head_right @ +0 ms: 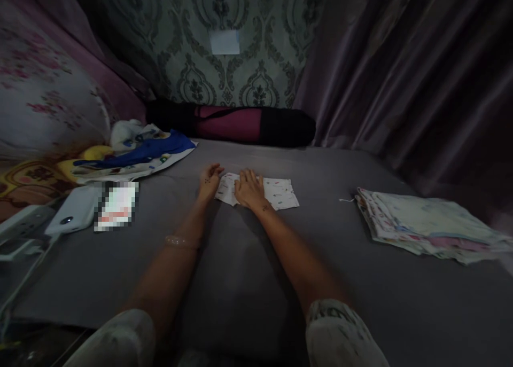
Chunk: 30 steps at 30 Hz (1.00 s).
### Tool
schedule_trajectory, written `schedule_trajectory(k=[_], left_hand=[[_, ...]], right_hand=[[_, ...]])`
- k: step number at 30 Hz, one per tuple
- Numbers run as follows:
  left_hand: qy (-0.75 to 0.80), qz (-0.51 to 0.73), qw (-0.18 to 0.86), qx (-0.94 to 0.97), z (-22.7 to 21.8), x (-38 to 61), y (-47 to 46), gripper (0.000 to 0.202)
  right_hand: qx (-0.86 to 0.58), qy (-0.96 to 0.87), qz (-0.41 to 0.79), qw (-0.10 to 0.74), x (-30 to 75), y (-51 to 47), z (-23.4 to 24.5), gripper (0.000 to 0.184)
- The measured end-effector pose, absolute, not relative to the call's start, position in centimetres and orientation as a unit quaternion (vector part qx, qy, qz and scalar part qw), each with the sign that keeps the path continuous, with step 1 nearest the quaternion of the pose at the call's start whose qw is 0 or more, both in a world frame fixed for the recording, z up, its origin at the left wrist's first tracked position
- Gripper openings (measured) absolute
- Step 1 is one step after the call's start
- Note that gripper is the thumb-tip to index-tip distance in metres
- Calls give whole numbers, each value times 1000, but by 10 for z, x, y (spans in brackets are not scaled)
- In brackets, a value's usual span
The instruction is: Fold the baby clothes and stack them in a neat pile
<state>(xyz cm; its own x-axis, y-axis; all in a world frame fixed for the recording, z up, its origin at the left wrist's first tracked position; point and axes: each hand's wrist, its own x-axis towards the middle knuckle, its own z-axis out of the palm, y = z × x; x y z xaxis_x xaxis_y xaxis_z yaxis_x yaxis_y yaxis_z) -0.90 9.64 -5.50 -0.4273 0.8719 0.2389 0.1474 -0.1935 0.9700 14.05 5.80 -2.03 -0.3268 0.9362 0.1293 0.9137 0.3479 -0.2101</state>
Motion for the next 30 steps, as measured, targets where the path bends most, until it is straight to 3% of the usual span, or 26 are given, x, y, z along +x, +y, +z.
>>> schedule_trajectory(k=[12, 18, 30], left_hand=[[569, 603, 270, 490, -57, -6, 95, 26], [566, 594, 266, 505, -62, -3, 99, 29], [597, 521, 241, 561, -58, -2, 94, 39]], right_hand=[[-580, -808, 44, 95, 153, 52, -33, 54], [-574, -805, 128, 77, 170, 57, -19, 61], [-614, -783, 60, 76, 205, 54, -38, 62]])
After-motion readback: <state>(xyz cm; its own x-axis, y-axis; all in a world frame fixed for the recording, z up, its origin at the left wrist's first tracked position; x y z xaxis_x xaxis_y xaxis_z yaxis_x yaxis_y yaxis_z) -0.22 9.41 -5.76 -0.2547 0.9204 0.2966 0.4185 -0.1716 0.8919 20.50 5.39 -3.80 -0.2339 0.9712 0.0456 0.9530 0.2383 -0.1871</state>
